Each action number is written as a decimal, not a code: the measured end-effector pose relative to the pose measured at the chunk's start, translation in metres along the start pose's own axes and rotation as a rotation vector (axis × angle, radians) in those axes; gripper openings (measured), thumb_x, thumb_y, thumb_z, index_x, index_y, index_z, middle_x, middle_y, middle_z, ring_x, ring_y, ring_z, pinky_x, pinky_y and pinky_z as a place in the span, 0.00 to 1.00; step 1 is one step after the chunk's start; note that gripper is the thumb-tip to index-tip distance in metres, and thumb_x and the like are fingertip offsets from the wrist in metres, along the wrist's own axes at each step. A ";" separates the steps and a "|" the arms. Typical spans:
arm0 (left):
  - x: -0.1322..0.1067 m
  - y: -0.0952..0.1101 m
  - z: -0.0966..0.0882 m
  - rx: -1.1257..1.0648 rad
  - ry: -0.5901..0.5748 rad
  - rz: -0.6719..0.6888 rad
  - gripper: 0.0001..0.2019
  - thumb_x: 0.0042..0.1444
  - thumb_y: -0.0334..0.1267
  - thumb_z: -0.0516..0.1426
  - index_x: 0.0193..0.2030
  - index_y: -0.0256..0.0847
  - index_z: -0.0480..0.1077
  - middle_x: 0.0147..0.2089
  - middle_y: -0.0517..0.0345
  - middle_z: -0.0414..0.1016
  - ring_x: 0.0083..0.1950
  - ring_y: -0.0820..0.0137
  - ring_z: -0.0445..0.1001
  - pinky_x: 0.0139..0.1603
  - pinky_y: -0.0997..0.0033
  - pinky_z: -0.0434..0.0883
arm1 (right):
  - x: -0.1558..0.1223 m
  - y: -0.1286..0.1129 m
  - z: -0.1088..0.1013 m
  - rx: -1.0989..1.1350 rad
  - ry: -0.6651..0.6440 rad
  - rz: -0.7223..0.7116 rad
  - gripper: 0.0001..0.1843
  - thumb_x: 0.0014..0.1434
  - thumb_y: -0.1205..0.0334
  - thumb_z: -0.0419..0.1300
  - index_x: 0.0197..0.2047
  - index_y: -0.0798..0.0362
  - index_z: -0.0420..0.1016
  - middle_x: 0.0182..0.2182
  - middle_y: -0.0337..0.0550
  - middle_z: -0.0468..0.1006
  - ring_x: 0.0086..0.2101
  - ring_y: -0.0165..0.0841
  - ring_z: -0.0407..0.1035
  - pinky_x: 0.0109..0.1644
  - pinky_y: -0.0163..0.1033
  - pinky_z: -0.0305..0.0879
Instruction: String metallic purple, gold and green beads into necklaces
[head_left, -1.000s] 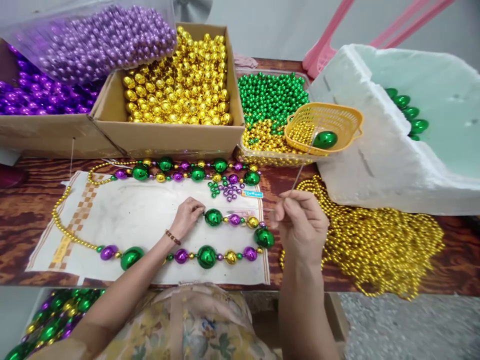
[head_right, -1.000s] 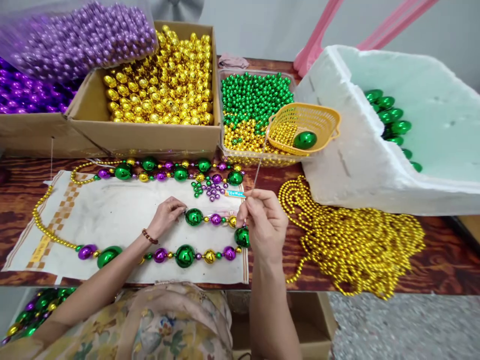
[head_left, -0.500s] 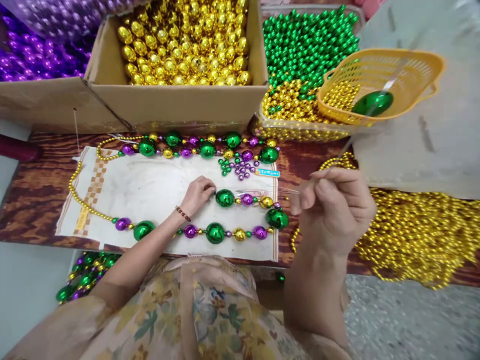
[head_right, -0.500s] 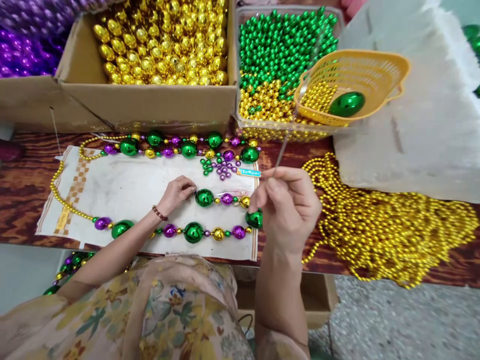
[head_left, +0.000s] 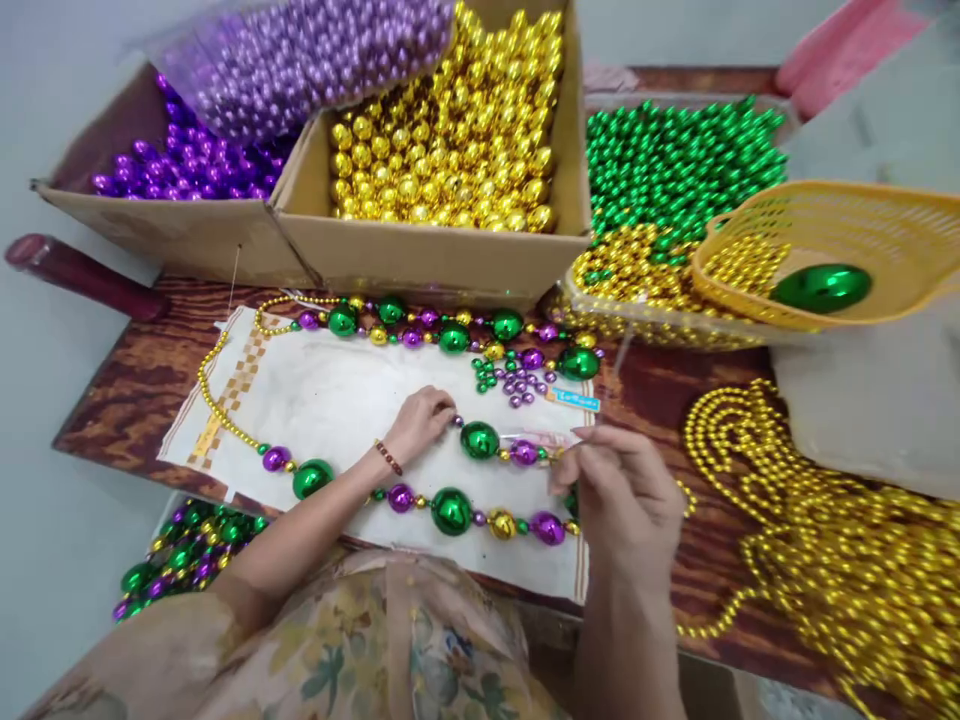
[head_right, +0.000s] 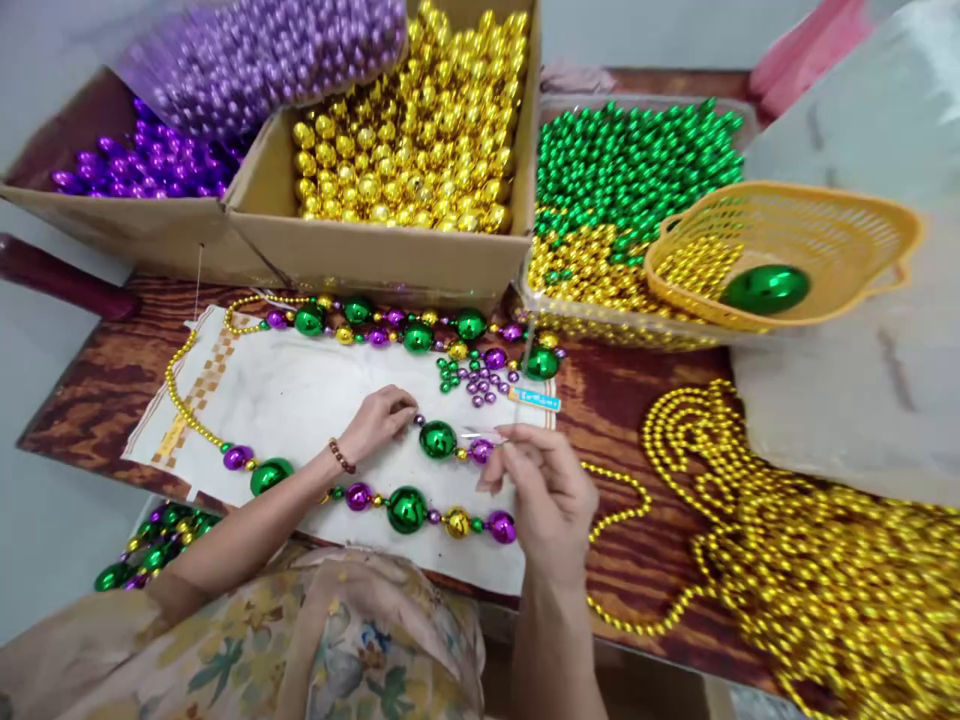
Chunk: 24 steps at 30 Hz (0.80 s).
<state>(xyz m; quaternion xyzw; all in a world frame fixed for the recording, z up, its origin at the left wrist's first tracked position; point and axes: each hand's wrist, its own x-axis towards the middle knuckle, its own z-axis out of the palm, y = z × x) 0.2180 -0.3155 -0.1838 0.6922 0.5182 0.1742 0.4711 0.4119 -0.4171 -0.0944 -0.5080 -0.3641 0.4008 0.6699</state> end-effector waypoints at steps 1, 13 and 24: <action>0.000 0.000 -0.005 -0.034 0.008 -0.011 0.07 0.59 0.34 0.55 0.38 0.37 0.75 0.41 0.51 0.74 0.32 0.70 0.75 0.33 0.69 0.74 | -0.002 0.004 0.001 -0.024 -0.015 0.022 0.05 0.60 0.64 0.63 0.40 0.50 0.79 0.19 0.36 0.75 0.19 0.31 0.69 0.22 0.34 0.65; 0.054 0.085 -0.107 0.073 0.609 0.534 0.10 0.64 0.39 0.56 0.47 0.40 0.75 0.44 0.53 0.78 0.45 0.69 0.75 0.48 0.68 0.73 | -0.019 0.039 0.012 -0.077 0.043 0.138 0.05 0.62 0.59 0.62 0.39 0.50 0.78 0.20 0.37 0.74 0.21 0.33 0.69 0.24 0.37 0.65; 0.163 0.129 -0.146 0.476 0.469 0.601 0.07 0.55 0.29 0.57 0.39 0.33 0.76 0.33 0.57 0.74 0.41 0.67 0.74 0.53 0.55 0.68 | -0.033 0.039 0.012 -0.013 0.105 0.110 0.04 0.63 0.61 0.62 0.39 0.49 0.78 0.19 0.36 0.73 0.20 0.33 0.68 0.25 0.38 0.66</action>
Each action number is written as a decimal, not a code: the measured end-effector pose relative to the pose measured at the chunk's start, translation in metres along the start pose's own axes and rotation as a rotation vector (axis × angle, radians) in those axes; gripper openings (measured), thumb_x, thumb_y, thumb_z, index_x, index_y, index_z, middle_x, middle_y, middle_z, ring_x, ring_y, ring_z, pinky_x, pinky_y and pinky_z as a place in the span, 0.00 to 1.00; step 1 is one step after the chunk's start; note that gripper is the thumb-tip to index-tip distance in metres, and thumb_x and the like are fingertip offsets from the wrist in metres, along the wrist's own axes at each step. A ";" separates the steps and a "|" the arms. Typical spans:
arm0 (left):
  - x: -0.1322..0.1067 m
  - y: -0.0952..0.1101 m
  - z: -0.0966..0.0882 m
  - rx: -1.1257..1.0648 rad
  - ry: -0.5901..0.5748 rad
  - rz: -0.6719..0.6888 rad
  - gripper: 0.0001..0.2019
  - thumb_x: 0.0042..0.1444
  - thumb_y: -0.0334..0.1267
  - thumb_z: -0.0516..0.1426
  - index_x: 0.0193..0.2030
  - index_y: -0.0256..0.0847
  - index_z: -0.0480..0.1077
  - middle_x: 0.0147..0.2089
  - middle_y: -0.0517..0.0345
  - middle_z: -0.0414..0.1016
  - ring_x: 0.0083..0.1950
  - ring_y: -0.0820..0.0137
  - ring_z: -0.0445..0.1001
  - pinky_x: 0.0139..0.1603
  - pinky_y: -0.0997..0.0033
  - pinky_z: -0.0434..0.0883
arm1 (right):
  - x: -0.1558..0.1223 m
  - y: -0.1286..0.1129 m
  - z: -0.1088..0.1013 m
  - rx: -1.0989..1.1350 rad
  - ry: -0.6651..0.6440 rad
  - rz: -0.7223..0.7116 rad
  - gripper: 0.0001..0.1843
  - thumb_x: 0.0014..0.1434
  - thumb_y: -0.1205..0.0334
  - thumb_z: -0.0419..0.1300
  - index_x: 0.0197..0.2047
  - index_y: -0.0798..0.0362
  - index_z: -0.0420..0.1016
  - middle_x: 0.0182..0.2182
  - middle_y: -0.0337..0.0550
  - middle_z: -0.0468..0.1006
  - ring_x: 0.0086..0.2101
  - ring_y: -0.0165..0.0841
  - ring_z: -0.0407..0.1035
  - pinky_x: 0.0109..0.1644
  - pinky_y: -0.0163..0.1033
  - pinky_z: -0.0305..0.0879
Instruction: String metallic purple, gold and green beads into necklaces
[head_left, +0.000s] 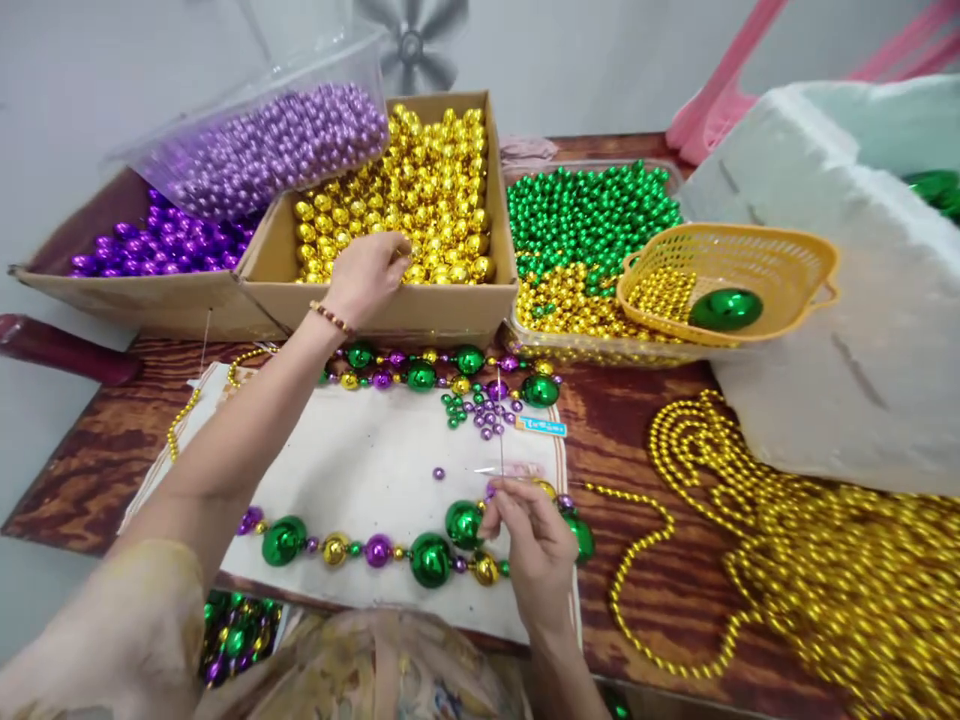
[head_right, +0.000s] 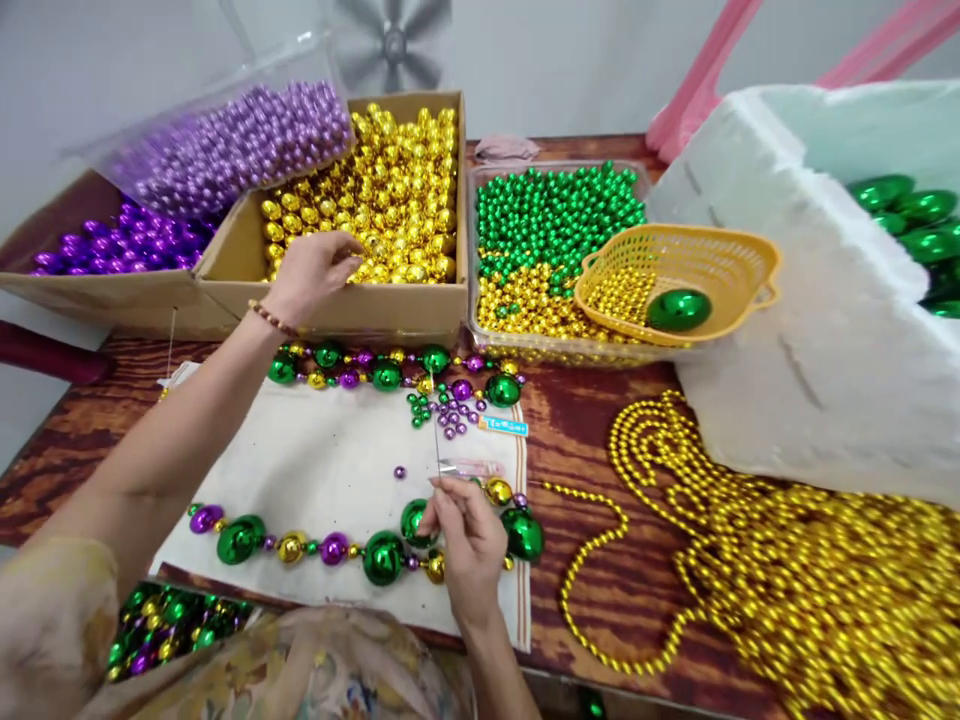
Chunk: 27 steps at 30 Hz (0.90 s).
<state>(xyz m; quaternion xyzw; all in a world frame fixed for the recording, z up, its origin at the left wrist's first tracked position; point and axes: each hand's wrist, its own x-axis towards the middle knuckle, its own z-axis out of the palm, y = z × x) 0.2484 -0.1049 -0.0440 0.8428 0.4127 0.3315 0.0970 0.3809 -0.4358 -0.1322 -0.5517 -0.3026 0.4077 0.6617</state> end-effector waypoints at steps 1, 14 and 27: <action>0.007 -0.004 0.005 0.003 -0.049 -0.001 0.06 0.54 0.29 0.58 0.37 0.33 0.76 0.31 0.58 0.73 0.41 0.67 0.74 0.53 0.54 0.68 | 0.002 -0.002 0.000 0.007 -0.002 -0.006 0.04 0.63 0.62 0.62 0.39 0.49 0.78 0.19 0.36 0.73 0.20 0.32 0.68 0.25 0.38 0.66; 0.054 0.003 0.007 0.258 -0.484 -0.109 0.09 0.55 0.35 0.58 0.41 0.36 0.78 0.44 0.46 0.80 0.44 0.63 0.75 0.47 0.64 0.69 | 0.014 0.012 0.002 -0.012 -0.070 0.008 0.07 0.65 0.59 0.59 0.40 0.54 0.75 0.21 0.35 0.72 0.21 0.27 0.68 0.24 0.31 0.64; 0.065 0.000 0.013 0.143 -0.439 -0.242 0.18 0.43 0.32 0.66 0.43 0.36 0.76 0.34 0.54 0.75 0.40 0.63 0.73 0.45 0.63 0.70 | 0.006 0.008 0.003 0.017 -0.032 0.012 0.06 0.65 0.61 0.59 0.40 0.53 0.75 0.21 0.34 0.72 0.21 0.26 0.68 0.26 0.31 0.64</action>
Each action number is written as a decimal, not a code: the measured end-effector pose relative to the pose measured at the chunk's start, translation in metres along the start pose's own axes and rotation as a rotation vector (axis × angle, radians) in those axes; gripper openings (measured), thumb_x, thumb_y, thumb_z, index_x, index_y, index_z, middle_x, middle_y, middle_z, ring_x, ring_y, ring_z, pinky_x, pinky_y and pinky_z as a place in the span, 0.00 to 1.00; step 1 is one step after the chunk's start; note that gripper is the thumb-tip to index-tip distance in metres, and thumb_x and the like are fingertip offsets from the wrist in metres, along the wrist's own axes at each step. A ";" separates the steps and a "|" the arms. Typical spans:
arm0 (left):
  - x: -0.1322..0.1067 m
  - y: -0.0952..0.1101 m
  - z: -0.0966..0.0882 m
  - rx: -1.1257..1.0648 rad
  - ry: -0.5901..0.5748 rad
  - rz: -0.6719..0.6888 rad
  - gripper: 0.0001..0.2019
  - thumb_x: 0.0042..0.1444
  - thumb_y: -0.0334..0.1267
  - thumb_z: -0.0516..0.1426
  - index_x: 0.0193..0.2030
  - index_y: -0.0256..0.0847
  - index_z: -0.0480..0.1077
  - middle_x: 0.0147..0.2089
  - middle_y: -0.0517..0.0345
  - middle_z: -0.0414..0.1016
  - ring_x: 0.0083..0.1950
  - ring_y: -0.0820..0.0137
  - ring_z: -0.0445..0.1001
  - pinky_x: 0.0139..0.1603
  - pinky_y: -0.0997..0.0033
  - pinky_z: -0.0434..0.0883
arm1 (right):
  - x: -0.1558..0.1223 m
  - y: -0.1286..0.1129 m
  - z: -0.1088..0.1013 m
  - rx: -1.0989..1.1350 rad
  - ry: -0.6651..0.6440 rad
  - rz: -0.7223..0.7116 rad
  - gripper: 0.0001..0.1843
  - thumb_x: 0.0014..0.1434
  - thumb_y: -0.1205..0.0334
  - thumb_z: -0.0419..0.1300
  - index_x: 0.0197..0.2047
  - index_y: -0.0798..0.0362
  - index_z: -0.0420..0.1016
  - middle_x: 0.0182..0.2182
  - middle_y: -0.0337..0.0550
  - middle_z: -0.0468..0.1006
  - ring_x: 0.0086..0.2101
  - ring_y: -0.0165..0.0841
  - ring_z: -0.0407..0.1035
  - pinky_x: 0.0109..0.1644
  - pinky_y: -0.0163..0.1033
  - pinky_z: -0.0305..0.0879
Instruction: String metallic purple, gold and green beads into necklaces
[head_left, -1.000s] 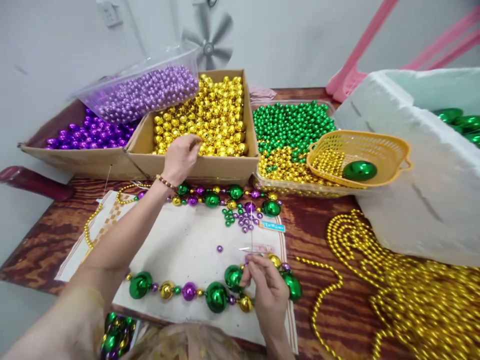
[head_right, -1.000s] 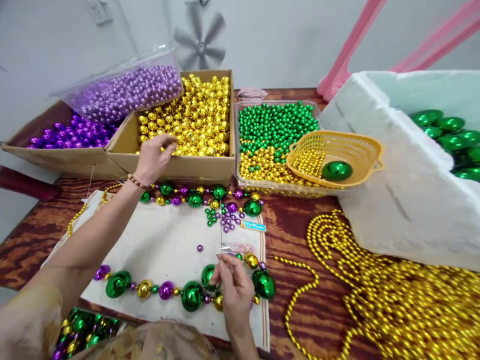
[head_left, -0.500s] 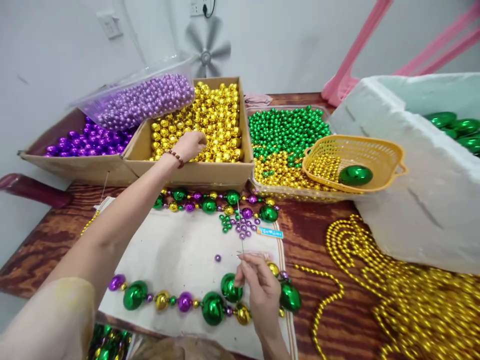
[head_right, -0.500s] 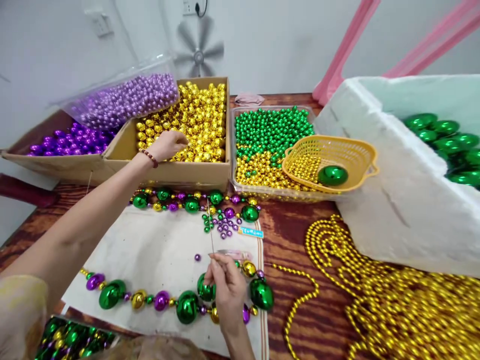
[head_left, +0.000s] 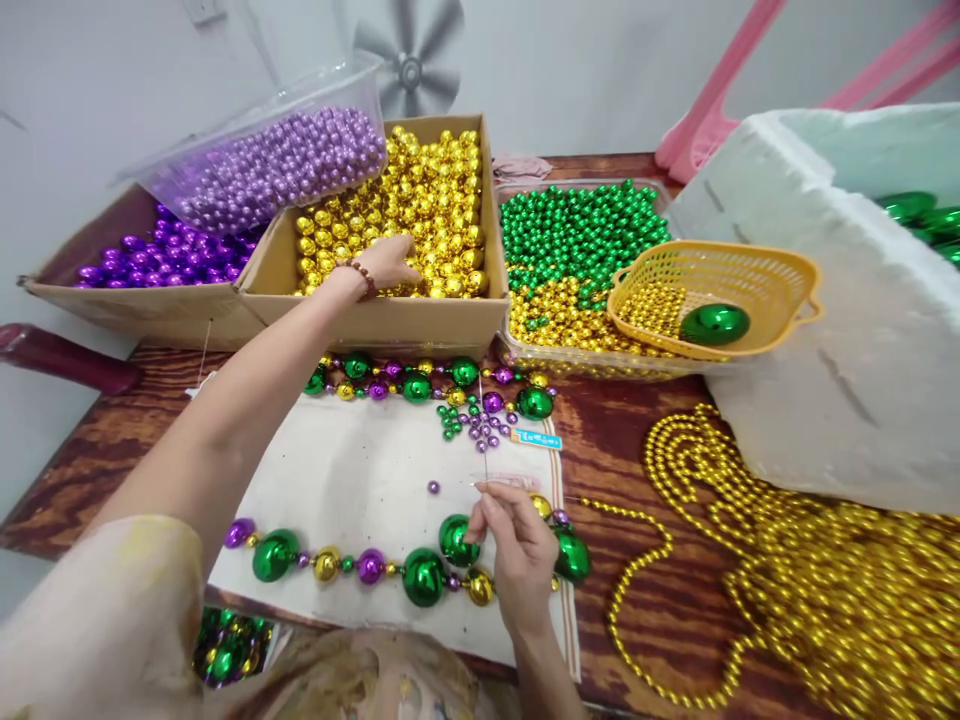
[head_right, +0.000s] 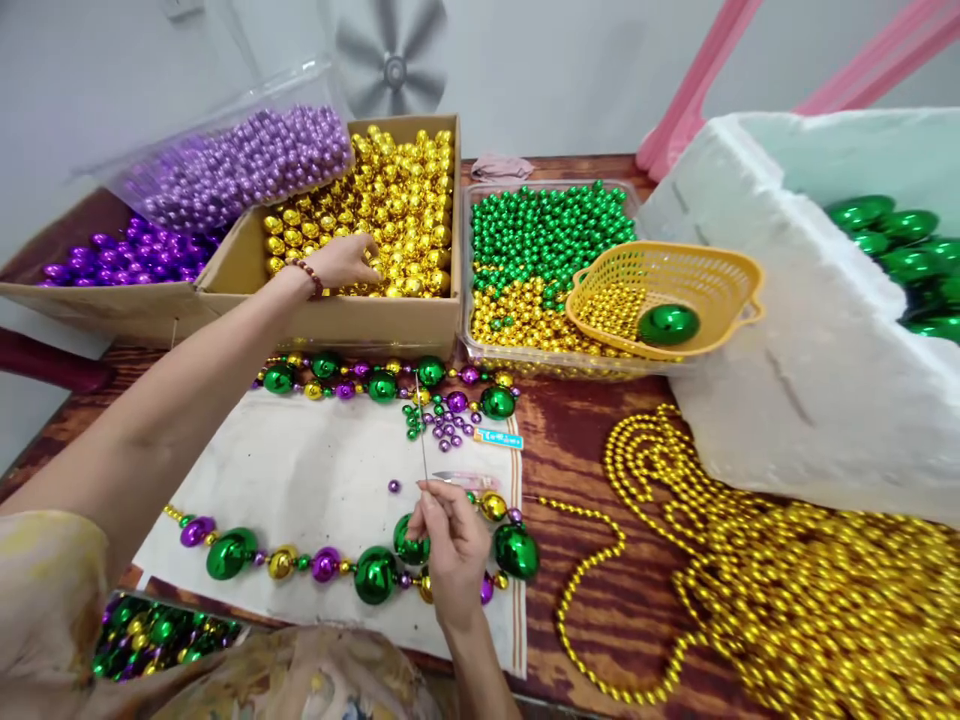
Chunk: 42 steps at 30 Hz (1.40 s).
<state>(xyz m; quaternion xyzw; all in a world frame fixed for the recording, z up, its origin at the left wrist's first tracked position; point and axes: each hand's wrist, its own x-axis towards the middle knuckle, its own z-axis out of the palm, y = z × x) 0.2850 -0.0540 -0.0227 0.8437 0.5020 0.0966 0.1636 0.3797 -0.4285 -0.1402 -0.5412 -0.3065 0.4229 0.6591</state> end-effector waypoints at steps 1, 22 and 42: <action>-0.008 0.000 -0.006 -0.124 0.079 0.024 0.19 0.44 0.32 0.66 0.46 0.36 0.75 0.35 0.54 0.75 0.40 0.64 0.73 0.47 0.63 0.71 | 0.000 0.000 0.001 -0.002 -0.005 -0.003 0.06 0.65 0.61 0.59 0.40 0.53 0.75 0.21 0.34 0.72 0.21 0.26 0.68 0.26 0.31 0.64; -0.234 -0.011 0.093 -1.983 -0.101 -0.420 0.13 0.59 0.42 0.63 0.48 0.41 0.75 0.44 0.54 0.77 0.43 0.65 0.80 0.41 0.67 0.79 | -0.002 0.017 0.016 -0.249 -0.260 -0.067 0.09 0.67 0.61 0.56 0.41 0.53 0.76 0.21 0.35 0.72 0.20 0.26 0.69 0.24 0.30 0.66; -0.237 -0.005 0.092 -1.800 0.133 -0.303 0.17 0.50 0.37 0.68 0.47 0.44 0.75 0.46 0.55 0.79 0.43 0.64 0.81 0.48 0.63 0.77 | -0.005 0.022 0.022 -0.325 -0.306 -0.064 0.10 0.67 0.61 0.55 0.41 0.54 0.76 0.17 0.33 0.70 0.17 0.26 0.66 0.21 0.29 0.64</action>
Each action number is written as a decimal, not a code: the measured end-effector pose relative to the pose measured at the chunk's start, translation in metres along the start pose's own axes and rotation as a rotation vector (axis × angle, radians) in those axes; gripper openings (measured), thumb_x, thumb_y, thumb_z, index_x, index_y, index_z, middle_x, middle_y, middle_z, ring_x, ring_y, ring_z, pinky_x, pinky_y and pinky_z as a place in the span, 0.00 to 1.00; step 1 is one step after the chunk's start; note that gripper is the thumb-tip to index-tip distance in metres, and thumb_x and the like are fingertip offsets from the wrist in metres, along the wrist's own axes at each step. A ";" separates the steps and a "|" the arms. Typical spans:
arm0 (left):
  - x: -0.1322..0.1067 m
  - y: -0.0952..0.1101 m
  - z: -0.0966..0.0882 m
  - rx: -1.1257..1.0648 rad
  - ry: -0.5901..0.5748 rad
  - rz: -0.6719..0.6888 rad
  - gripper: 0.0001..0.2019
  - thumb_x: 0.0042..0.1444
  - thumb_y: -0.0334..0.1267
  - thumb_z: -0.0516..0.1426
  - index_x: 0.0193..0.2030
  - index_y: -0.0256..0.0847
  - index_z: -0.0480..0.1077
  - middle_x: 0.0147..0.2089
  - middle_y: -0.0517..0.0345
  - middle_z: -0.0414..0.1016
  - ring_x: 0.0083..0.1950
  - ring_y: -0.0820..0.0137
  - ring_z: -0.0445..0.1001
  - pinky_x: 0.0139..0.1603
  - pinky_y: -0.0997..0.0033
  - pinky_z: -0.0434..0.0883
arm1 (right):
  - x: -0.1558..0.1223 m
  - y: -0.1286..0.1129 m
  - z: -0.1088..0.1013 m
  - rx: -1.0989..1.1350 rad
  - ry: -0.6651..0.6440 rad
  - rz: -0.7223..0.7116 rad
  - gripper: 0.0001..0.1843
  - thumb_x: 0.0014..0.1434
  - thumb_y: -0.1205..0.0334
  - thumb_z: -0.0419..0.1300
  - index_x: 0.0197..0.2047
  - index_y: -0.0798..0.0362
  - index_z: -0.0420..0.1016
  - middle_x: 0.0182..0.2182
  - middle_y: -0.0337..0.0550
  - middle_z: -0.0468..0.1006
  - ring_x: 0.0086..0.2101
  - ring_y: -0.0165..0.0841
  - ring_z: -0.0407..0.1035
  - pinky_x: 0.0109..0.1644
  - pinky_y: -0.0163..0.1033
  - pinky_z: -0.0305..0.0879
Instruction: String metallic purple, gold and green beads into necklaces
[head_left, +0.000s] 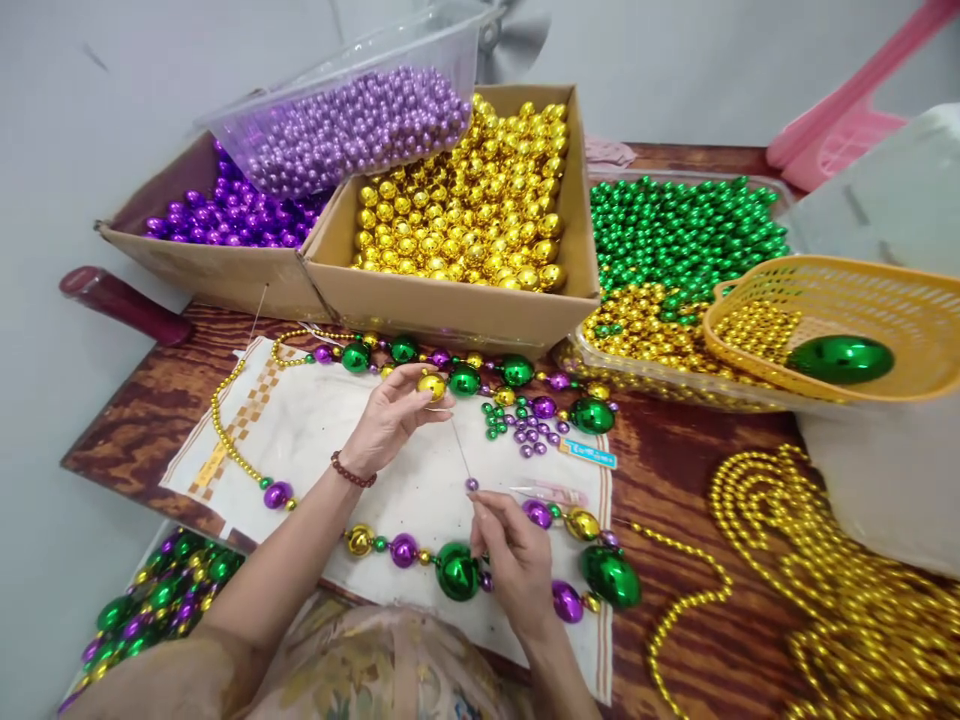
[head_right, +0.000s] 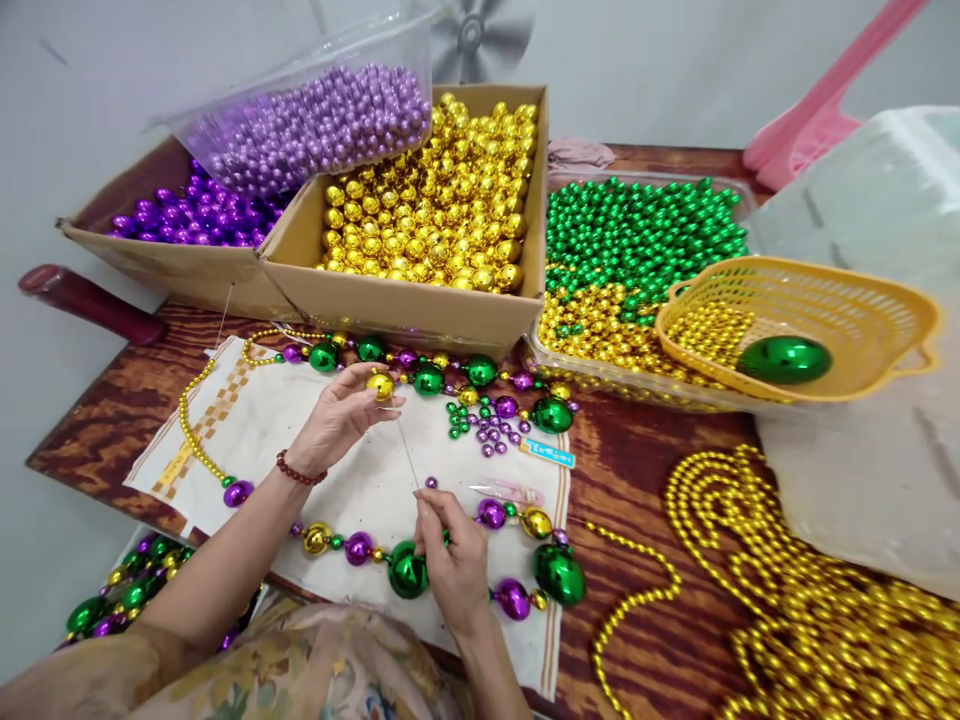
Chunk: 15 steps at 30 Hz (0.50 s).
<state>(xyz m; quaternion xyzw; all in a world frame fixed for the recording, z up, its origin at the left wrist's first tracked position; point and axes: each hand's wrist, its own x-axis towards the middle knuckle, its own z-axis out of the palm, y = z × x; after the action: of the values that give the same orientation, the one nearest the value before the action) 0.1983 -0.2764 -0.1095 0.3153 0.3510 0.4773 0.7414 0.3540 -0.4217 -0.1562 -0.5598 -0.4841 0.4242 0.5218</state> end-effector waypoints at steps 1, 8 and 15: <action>0.000 0.001 0.001 -0.039 0.002 -0.026 0.17 0.51 0.38 0.68 0.48 0.43 0.75 0.44 0.55 0.79 0.43 0.63 0.82 0.47 0.61 0.77 | 0.000 0.000 0.000 0.000 0.003 -0.005 0.10 0.67 0.61 0.55 0.41 0.55 0.76 0.17 0.33 0.70 0.17 0.26 0.66 0.21 0.29 0.63; 0.003 0.001 0.002 -0.229 0.078 -0.094 0.13 0.54 0.39 0.66 0.45 0.38 0.75 0.40 0.55 0.79 0.41 0.66 0.82 0.49 0.63 0.78 | -0.001 -0.005 -0.001 -0.013 -0.047 0.002 0.11 0.66 0.61 0.55 0.41 0.55 0.77 0.16 0.33 0.69 0.16 0.26 0.65 0.20 0.30 0.61; 0.003 -0.002 0.003 -0.264 0.119 -0.137 0.11 0.56 0.39 0.65 0.44 0.39 0.75 0.39 0.57 0.80 0.40 0.68 0.82 0.47 0.67 0.79 | -0.001 -0.007 0.000 -0.045 -0.056 0.015 0.11 0.66 0.61 0.54 0.40 0.54 0.77 0.15 0.31 0.67 0.15 0.26 0.62 0.18 0.30 0.59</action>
<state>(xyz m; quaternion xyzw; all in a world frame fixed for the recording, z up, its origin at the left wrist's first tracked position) 0.2026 -0.2751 -0.1098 0.1618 0.3491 0.4855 0.7850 0.3528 -0.4225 -0.1496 -0.5628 -0.5038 0.4327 0.4921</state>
